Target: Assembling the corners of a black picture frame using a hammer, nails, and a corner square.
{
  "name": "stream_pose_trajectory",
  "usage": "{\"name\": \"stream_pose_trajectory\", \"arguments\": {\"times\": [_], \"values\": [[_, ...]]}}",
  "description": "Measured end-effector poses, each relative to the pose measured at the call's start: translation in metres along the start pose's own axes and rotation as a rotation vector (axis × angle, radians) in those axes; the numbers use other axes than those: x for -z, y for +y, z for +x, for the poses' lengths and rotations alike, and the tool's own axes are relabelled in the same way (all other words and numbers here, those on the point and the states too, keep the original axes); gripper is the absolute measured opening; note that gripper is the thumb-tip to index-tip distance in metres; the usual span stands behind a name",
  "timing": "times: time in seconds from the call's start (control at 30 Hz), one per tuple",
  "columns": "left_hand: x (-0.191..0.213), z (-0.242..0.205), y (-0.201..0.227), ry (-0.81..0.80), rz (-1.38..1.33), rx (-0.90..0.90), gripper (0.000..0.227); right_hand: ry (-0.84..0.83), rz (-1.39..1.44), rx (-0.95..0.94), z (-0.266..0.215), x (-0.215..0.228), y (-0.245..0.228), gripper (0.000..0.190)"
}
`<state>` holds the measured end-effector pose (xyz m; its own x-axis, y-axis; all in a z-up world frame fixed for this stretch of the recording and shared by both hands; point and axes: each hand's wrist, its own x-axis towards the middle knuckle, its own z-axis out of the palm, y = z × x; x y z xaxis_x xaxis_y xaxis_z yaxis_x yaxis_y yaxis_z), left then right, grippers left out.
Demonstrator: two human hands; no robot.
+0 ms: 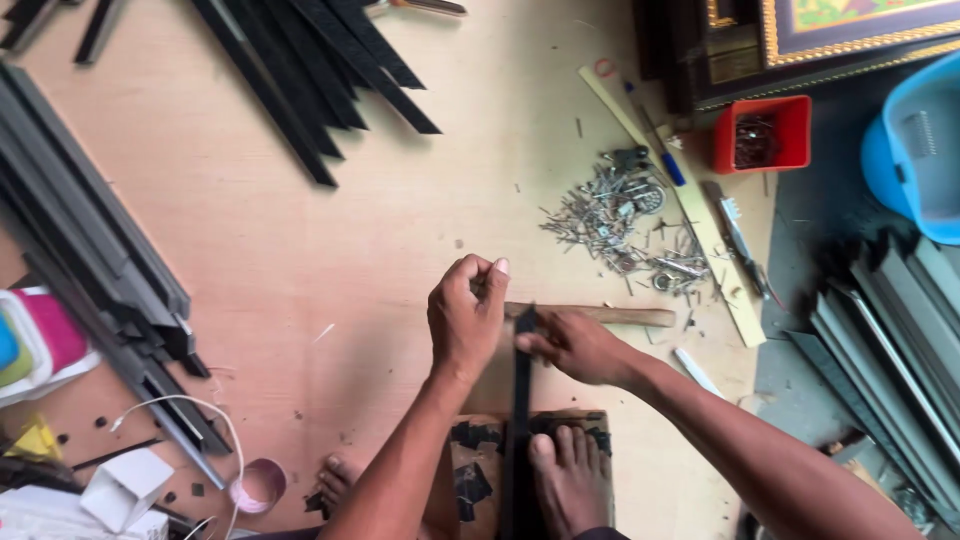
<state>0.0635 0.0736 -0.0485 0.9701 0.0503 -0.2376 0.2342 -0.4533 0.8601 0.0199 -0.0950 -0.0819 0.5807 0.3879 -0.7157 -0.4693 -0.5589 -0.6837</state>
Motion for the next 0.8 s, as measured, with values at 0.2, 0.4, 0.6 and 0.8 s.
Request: {"name": "stream_pose_trajectory", "arguments": {"times": [0.2, 0.4, 0.6, 0.8], "values": [[0.003, 0.001, -0.036, -0.207, 0.038, 0.131, 0.03, -0.034, -0.209, 0.111, -0.021, -0.017, 0.03, 0.047], [-0.012, -0.012, -0.064, -0.322, -0.015, 0.089, 0.025, 0.036, -0.311, 0.17, -0.046, -0.006, 0.049, 0.039], [0.029, -0.004, -0.066, -0.354, 0.073, 0.255, 0.02, 0.865, -0.135, -0.149, -0.133, 0.06, 0.135, 0.022], [0.046, -0.008, -0.076, -0.192, 0.103, 0.294, 0.02, 0.916, -0.872, -0.407, -0.179, 0.06, 0.173, 0.047]]}}
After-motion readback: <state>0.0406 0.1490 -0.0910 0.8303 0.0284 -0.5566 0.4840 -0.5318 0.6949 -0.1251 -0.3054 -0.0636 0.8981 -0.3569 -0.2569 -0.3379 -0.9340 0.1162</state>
